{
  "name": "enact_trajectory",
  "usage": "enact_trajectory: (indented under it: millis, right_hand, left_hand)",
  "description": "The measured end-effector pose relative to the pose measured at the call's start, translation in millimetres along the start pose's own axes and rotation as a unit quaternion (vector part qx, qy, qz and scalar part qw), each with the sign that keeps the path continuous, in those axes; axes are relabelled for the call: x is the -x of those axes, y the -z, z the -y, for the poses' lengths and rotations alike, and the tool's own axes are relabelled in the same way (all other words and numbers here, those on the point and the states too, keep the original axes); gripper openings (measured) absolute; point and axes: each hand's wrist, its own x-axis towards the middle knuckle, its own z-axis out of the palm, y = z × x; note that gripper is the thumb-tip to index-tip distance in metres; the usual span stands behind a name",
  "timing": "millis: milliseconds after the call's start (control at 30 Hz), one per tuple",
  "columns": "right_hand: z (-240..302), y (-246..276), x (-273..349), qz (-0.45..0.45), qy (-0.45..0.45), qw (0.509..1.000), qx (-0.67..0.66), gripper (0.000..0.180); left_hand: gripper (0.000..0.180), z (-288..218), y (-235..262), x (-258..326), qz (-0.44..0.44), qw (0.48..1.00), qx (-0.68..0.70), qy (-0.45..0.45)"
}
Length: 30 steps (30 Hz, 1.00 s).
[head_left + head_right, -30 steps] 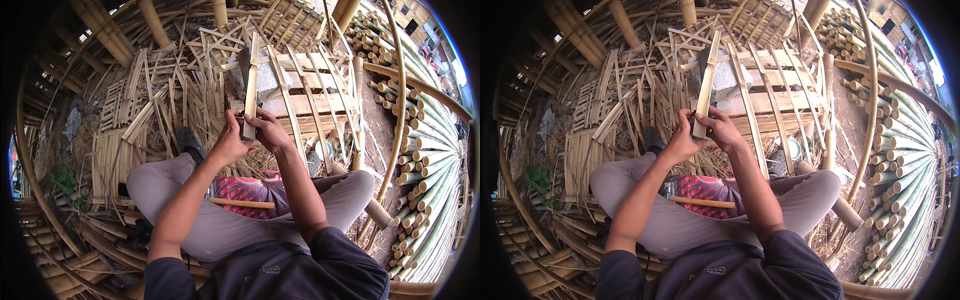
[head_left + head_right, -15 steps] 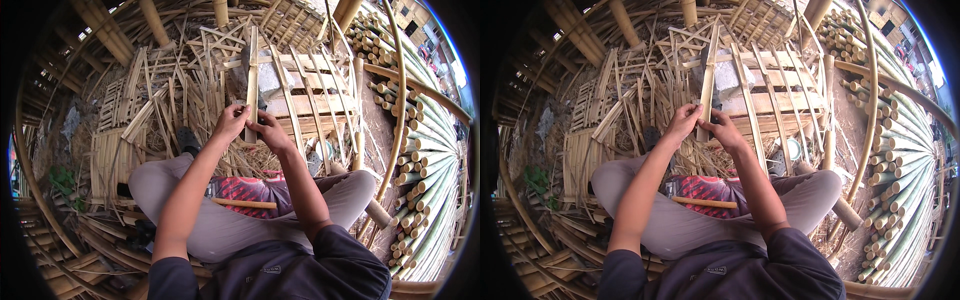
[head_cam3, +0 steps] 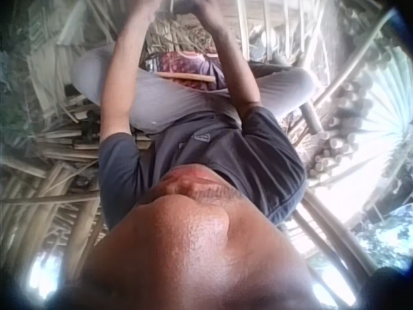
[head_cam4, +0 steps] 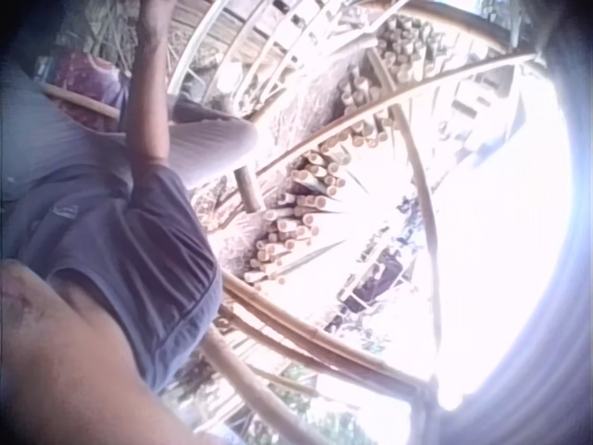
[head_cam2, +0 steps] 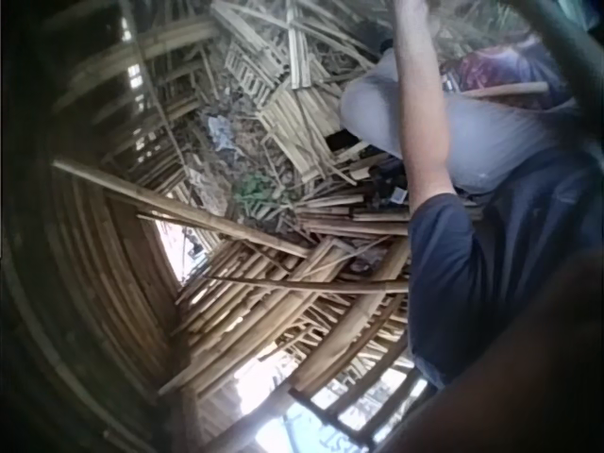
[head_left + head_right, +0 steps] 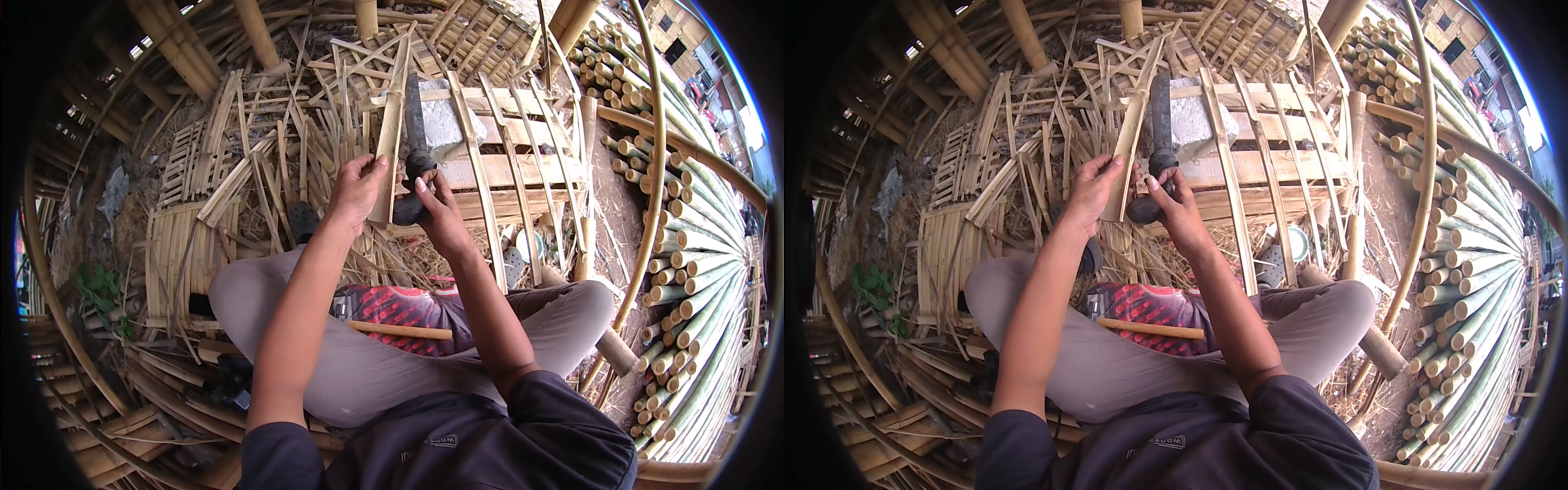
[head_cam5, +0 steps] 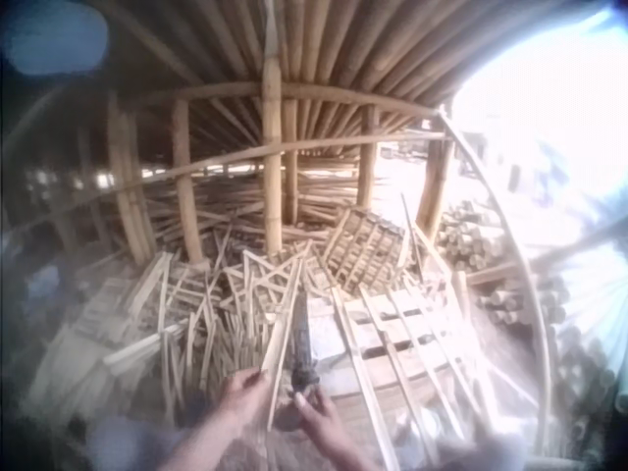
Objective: The person shaves a bamboo strip using a machete. They hold the strip in one hand and scrape the blade along the length of the wood to refine the material.
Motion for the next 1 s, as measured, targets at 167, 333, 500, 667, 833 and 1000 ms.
enact_trajectory:
  millis: [167,333,500,667,833,1000]
  right_hand:
    - [3.2,0.0,2.6,-0.053,-0.026,0.994,-0.096,0.026]
    - [-1.4,21.4,-15.7,-0.077,-0.199,0.908,-0.361,0.064]
    - [-11.3,43.6,-19.3,0.052,-0.206,0.878,-0.429,0.066]
    - [-9.0,35.5,-32.4,0.027,-0.252,0.885,-0.391,0.046]
    - [1.1,30.6,-32.9,-0.040,-0.209,0.950,-0.227,0.027]
    - [33.9,19.5,-1.3,0.015,-0.137,0.989,-0.050,0.029]
  left_hand:
    - [0.017,-54.3,43.8,40.4,0.080,0.947,0.295,0.094]
    - [0.018,-47.8,88.0,43.2,0.117,0.842,0.510,0.132]
    - [0.024,-59.2,70.4,61.2,0.053,0.905,0.399,0.139]
    - [0.023,-60.5,73.6,66.3,0.006,0.945,0.297,0.141]
    - [0.024,-60.0,62.2,79.7,-0.108,0.990,0.055,0.066]
    - [0.030,-40.8,56.5,110.2,-0.154,0.987,-0.047,-0.003]
